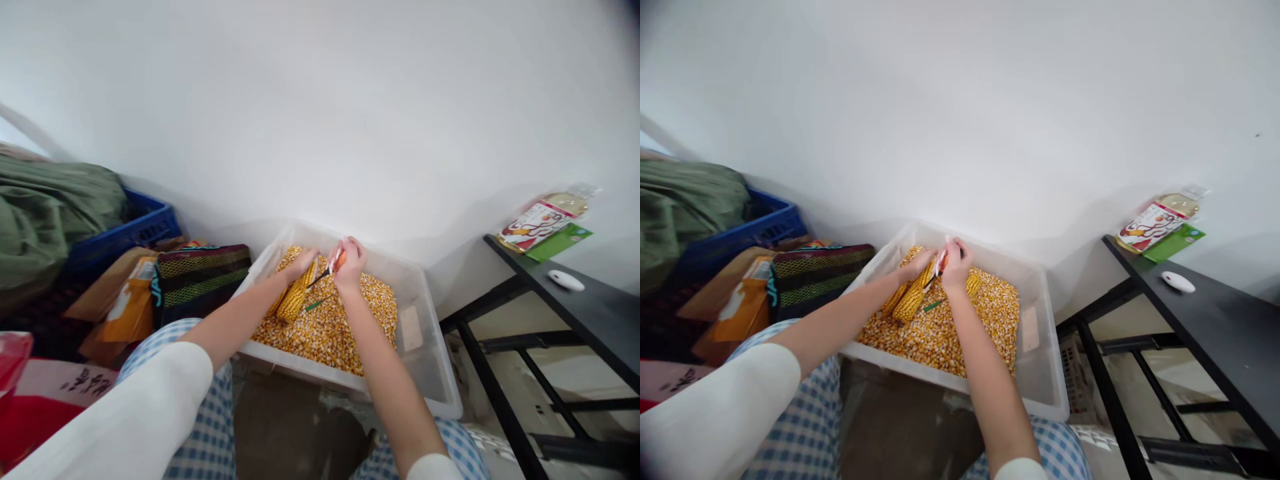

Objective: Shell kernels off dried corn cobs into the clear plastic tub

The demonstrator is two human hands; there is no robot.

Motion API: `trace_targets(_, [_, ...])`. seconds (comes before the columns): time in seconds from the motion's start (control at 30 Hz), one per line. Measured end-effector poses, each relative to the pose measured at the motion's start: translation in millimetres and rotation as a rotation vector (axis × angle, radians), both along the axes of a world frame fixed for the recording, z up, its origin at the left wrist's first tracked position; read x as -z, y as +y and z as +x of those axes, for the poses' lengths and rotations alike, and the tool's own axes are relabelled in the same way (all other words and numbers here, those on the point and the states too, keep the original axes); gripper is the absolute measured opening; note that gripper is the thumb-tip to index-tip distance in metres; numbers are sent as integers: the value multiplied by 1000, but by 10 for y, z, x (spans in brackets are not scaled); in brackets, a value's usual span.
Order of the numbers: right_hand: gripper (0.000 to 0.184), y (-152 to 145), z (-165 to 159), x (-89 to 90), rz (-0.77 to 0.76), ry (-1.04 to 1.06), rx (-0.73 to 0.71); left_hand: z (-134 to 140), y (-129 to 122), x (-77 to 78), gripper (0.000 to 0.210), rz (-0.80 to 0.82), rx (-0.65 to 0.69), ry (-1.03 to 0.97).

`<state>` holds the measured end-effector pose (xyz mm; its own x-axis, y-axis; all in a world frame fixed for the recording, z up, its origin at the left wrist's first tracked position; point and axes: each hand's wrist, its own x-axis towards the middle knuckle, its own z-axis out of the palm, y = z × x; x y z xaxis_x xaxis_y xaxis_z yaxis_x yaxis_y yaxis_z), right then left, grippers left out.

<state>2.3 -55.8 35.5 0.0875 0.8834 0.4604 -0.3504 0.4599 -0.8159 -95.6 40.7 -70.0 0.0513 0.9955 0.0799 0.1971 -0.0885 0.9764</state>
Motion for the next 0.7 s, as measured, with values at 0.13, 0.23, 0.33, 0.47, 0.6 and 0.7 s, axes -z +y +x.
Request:
trace_targets(0.13, [39,-29,-23,28,-16,-10,-13,-34,-21,27,16,1,-9,35])
trace_targets(0.23, [39,-67,-51,61,-20,-16,-17,-51,-29,45,20,0,-66,76])
trace_targets(0.33, [38,-98,-63,67,3,-3,-14,-68,-9,68,18,-15,-101,87])
trace_targets(0.47, [38,-128,-61,31,31,2,6,-84,22,97,16,-24,-99,91])
trace_targets(0.6, [37,-168,-64,-13,62,12,20,-83,8,93,17,-23,-77,91])
trace_targets(0.7, [38,-188,-75,-21,71,-16,27,-78,-27,74,18,-17,-53,74])
